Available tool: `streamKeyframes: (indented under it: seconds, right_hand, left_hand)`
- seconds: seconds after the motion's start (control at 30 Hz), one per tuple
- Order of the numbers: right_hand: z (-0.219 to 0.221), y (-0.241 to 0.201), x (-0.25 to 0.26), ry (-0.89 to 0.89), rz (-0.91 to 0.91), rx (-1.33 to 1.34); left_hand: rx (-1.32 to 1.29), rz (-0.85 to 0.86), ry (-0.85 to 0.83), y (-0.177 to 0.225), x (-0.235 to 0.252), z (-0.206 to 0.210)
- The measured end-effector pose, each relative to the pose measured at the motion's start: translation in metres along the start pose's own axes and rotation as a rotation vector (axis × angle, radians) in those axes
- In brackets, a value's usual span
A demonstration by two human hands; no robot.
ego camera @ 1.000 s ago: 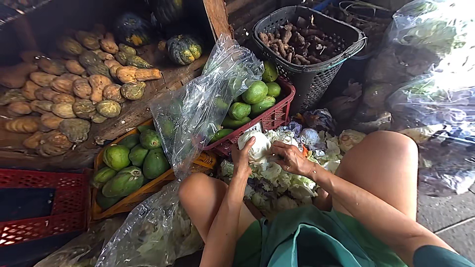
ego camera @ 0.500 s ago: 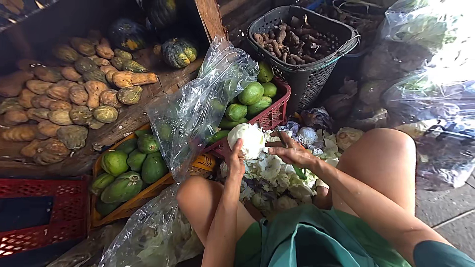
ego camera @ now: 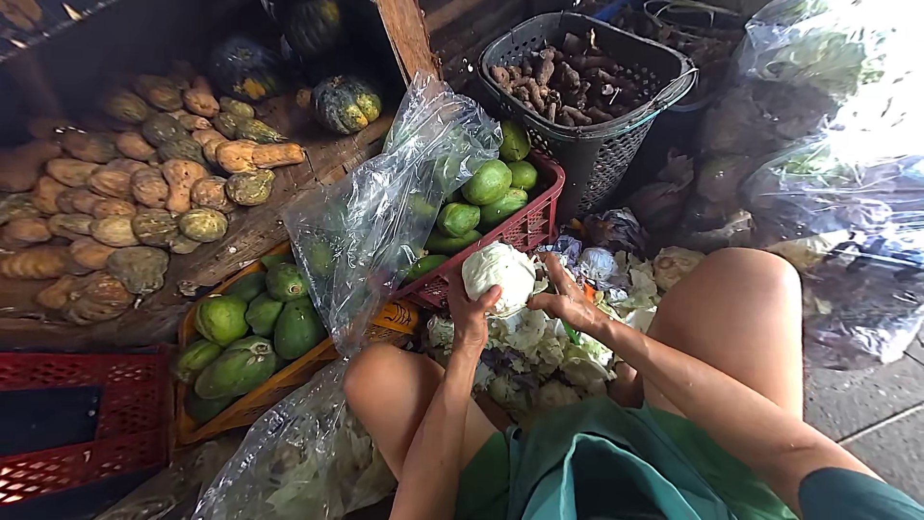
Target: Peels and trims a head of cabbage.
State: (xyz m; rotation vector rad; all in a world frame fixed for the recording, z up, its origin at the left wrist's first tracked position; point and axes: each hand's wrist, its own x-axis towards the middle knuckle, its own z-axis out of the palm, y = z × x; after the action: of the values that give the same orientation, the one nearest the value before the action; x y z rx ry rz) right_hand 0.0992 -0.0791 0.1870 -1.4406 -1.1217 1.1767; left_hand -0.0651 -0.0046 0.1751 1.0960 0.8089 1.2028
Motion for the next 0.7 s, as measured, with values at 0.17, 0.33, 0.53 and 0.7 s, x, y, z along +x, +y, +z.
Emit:
streamKeyframes:
  seconds: [0.17,0.33,0.53,0.7]
  right_hand:
    - [0.000,0.000,0.005,0.021,-0.037,-0.119]
    - [-0.011,0.012,0.010,0.148,-0.114,-0.450]
    - [-0.037,0.006,0.021,0.230,-0.075,-0.424]
    - [-0.055,0.006,0.030,0.293,0.186,-0.810]
  left_hand:
    - [-0.056,-0.018,0.040,-0.001,0.000,0.004]
    - [-0.176,-0.127,0.114,0.009,0.000,0.006]
    - [-0.563,-0.338,0.127,0.024,0.009,-0.008]
    - [-0.635,-0.473,0.047,0.025,0.002,-0.010]
